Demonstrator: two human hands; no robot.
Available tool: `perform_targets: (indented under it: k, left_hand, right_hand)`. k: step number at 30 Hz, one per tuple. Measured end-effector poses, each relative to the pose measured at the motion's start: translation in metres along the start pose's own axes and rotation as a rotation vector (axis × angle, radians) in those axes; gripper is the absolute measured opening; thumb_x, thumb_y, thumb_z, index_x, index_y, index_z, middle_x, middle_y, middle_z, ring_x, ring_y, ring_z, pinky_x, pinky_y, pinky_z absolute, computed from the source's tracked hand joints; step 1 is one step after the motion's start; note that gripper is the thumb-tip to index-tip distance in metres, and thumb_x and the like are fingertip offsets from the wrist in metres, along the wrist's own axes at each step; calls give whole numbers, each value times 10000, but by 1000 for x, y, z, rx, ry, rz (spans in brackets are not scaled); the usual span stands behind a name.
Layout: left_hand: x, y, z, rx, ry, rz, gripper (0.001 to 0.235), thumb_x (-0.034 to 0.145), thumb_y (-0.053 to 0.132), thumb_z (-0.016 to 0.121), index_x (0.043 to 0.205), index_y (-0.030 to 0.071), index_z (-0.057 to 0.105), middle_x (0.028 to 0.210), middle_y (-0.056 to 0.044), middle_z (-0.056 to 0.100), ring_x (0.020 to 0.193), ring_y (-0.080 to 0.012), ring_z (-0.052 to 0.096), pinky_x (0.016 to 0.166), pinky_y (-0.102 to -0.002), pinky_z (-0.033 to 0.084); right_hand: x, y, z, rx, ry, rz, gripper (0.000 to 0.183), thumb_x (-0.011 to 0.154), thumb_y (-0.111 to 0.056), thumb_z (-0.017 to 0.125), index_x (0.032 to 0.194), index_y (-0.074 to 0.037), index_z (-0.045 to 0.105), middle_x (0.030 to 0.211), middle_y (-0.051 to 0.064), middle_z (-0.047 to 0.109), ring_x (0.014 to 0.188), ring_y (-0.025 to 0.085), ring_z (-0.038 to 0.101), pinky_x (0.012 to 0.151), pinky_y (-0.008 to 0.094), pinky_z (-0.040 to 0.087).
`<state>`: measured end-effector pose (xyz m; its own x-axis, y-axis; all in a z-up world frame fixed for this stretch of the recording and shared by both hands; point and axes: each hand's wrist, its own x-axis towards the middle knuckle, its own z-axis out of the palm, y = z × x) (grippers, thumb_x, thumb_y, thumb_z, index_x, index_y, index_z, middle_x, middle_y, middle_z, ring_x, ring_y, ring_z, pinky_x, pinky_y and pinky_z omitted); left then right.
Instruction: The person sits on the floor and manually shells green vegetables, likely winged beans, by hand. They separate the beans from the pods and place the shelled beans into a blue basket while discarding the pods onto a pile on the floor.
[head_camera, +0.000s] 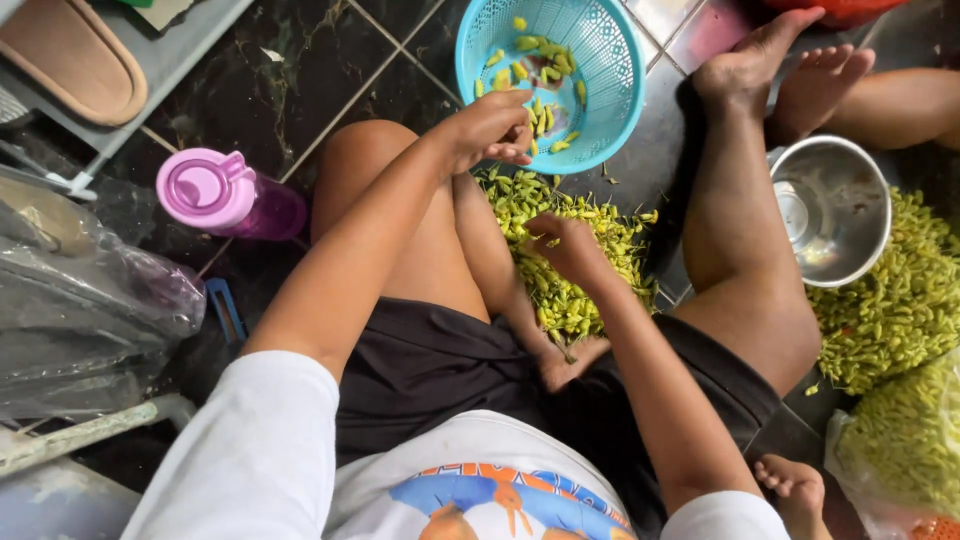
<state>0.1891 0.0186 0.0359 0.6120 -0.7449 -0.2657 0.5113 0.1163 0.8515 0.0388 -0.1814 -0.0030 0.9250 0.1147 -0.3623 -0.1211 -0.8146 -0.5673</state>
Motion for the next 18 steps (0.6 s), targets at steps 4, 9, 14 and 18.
perform_targets:
  k: [4, 9, 14, 18]
  left_hand:
    - [-12, 16, 27, -36, -45, 57, 645, 1007, 115, 338, 1629, 130, 168, 545, -4, 470, 421, -73, 365, 886, -371, 605]
    - [-36, 12, 51, 70, -96, 96, 627, 992, 89, 343, 1609, 85, 227, 552, 14, 476, 401, -57, 359, 895, -357, 617]
    - [-63, -17, 55, 49, -165, 152, 563, 969, 52, 358, 1531, 60, 396, 560, 63, 466, 397, 7, 381, 991, -338, 575]
    - [-74, -40, 71, -28, -166, 135, 434, 981, 60, 391, 1407, 34, 474, 507, 61, 409, 362, 3, 306, 827, -263, 600]
  right_hand:
    - [-6, -18, 22, -156, -101, -24, 463, 864, -5, 699, 1314, -116, 687, 1215, 177, 731, 1025, 379, 705, 725, 501, 542]
    - [-24, -18, 14, -149, -103, 2, 416, 906, -62, 647, 1305, -176, 685, 1003, 173, 745, 850, 373, 712, 661, 488, 527]
    - [-76, -15, -17, 120, 113, -71, 264, 932, -27, 710, 1176, -104, 775, 1047, 184, 768, 952, 371, 748, 833, 501, 591]
    - [-116, 2, -34, 458, 250, 18, 271, 1011, -136, 716, 1262, -35, 696, 1135, 174, 742, 1024, 288, 710, 796, 424, 590]
